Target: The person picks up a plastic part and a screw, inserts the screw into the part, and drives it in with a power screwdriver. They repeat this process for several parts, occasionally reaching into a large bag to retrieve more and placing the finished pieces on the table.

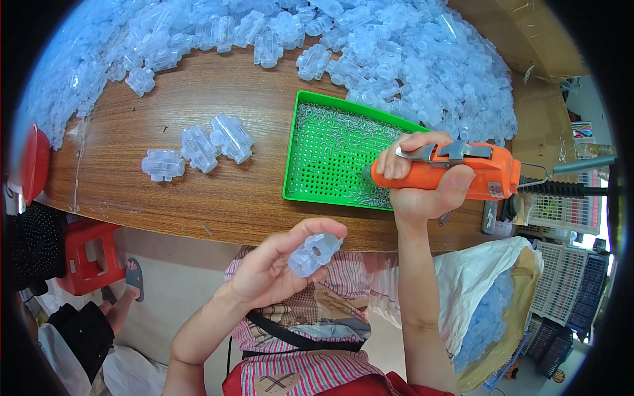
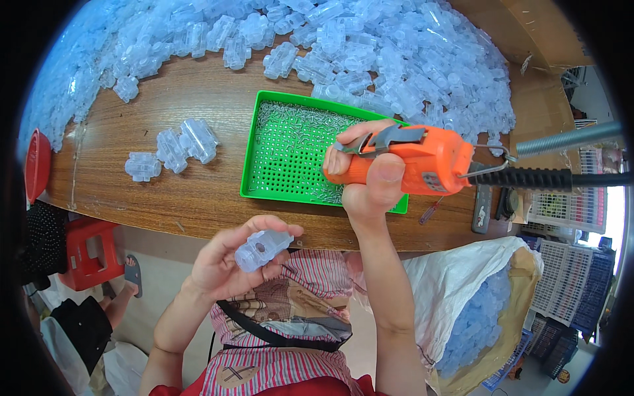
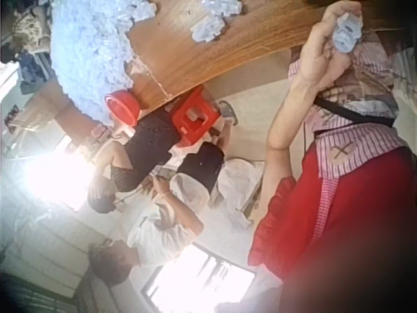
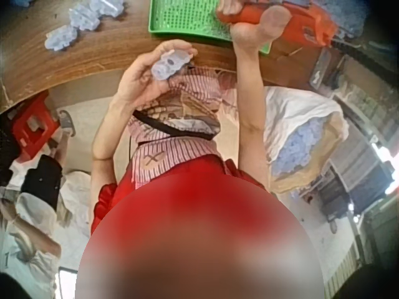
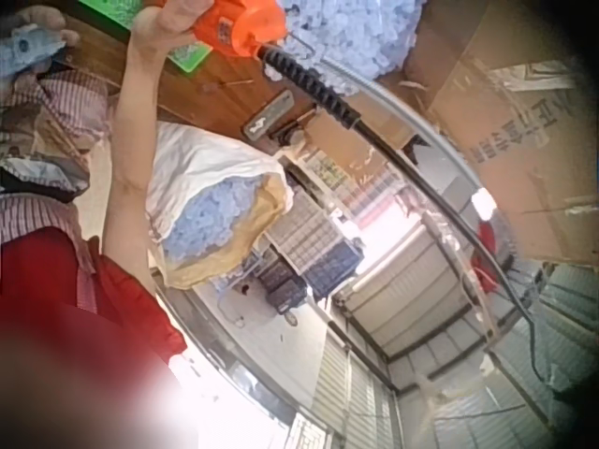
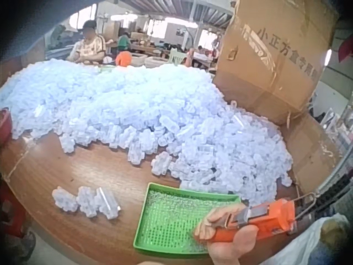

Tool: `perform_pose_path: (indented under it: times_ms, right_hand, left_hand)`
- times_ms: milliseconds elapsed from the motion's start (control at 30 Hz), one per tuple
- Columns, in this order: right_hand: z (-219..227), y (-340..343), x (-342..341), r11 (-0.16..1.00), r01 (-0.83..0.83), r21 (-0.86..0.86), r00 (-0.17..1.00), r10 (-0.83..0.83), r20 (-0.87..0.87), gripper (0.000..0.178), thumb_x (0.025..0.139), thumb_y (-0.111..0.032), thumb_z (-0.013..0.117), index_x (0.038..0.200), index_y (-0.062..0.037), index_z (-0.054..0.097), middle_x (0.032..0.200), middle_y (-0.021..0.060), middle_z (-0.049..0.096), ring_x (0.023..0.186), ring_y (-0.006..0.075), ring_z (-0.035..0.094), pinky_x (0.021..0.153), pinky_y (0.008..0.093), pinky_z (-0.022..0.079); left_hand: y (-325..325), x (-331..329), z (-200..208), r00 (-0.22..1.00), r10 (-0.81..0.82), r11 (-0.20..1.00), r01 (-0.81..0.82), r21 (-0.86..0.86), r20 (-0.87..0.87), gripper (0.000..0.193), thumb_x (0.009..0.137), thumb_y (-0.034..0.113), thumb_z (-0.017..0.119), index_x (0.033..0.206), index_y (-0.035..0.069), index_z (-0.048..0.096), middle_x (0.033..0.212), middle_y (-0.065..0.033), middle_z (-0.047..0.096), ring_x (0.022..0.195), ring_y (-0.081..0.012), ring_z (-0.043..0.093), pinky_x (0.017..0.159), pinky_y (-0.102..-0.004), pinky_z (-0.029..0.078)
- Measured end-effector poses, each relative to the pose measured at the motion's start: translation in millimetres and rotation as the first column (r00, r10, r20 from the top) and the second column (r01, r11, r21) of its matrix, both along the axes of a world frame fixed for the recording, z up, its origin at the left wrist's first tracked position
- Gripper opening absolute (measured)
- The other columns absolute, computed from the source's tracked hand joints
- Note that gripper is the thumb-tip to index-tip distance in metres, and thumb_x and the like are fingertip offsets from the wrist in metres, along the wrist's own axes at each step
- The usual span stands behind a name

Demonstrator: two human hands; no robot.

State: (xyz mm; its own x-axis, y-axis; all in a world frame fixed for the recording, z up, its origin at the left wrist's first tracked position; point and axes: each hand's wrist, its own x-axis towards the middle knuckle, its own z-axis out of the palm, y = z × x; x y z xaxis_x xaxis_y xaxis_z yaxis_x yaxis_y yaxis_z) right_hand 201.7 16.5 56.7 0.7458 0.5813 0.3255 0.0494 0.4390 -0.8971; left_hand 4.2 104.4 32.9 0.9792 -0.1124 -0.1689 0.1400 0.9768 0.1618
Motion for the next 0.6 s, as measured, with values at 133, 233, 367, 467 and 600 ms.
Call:
perform_pose_path:
  times_ms: [133,233,367,467,600]
  right_hand:
    - [3,1,-3,0.997,0.078,-0.024,0.997,-0.077,0.025,0.073,0.079,-0.074,0.043,0.089,-0.0014,0.051,0.058,0.0030,0.047,0.053,0.0148,0.046,0.053,0.0302,0.041]
    - [21,-9,-6,0.995,0.061,0.084,0.998,-0.061,-0.003,0.076,0.078,-0.075,0.043,0.092,-0.0009,0.054,0.056,0.0028,0.046,0.052,0.0155,0.047,0.052,0.0301,0.041]
    - [66,-30,-12,0.950,-0.243,0.196,0.962,0.209,0.179,0.080,0.077,-0.075,0.047,0.101,0.0015,0.054,0.068,0.0063,0.056,0.062,0.0176,0.053,0.055,0.0330,0.045]
    - [85,-42,-30,0.955,-0.247,0.165,0.959,0.216,0.185,0.078,0.074,-0.073,0.054,0.100,0.0004,0.054,0.068,0.0061,0.055,0.060,0.0183,0.053,0.054,0.0327,0.045]
    - [83,-42,-49,0.972,-0.198,0.123,0.965,0.172,0.199,0.076,0.073,-0.072,0.056,0.096,-0.0004,0.053,0.067,0.0056,0.055,0.059,0.0189,0.054,0.053,0.0337,0.046]
  left_hand:
    - [-5,-1,4,0.995,0.067,0.970,-0.046,0.241,-0.079,0.048,0.093,0.025,0.053,0.134,0.006,0.035,0.129,-0.0190,0.046,0.113,-0.0221,0.051,0.096,-0.0354,0.041]
    - [-12,1,11,0.975,0.196,0.936,-0.156,0.315,-0.102,0.065,0.086,0.010,0.064,0.139,0.006,0.026,0.120,-0.0170,0.054,0.111,-0.0221,0.055,0.095,-0.0343,0.044]
    - [-21,3,-3,0.952,0.278,0.803,-0.159,0.575,-0.126,0.054,0.085,0.001,0.064,0.128,0.001,0.031,0.113,-0.0139,0.056,0.103,-0.0176,0.059,0.090,-0.0294,0.049]
    - [-31,16,-3,0.931,0.321,0.846,-0.200,0.494,-0.173,0.039,0.087,0.005,0.063,0.116,0.001,0.038,0.110,-0.0141,0.058,0.097,-0.0162,0.061,0.086,-0.0281,0.051]
    - [-40,27,-12,0.902,0.384,0.837,-0.248,0.488,-0.200,0.037,0.089,0.007,0.060,0.120,0.004,0.039,0.112,-0.0091,0.057,0.103,-0.0169,0.058,0.090,-0.0314,0.051]
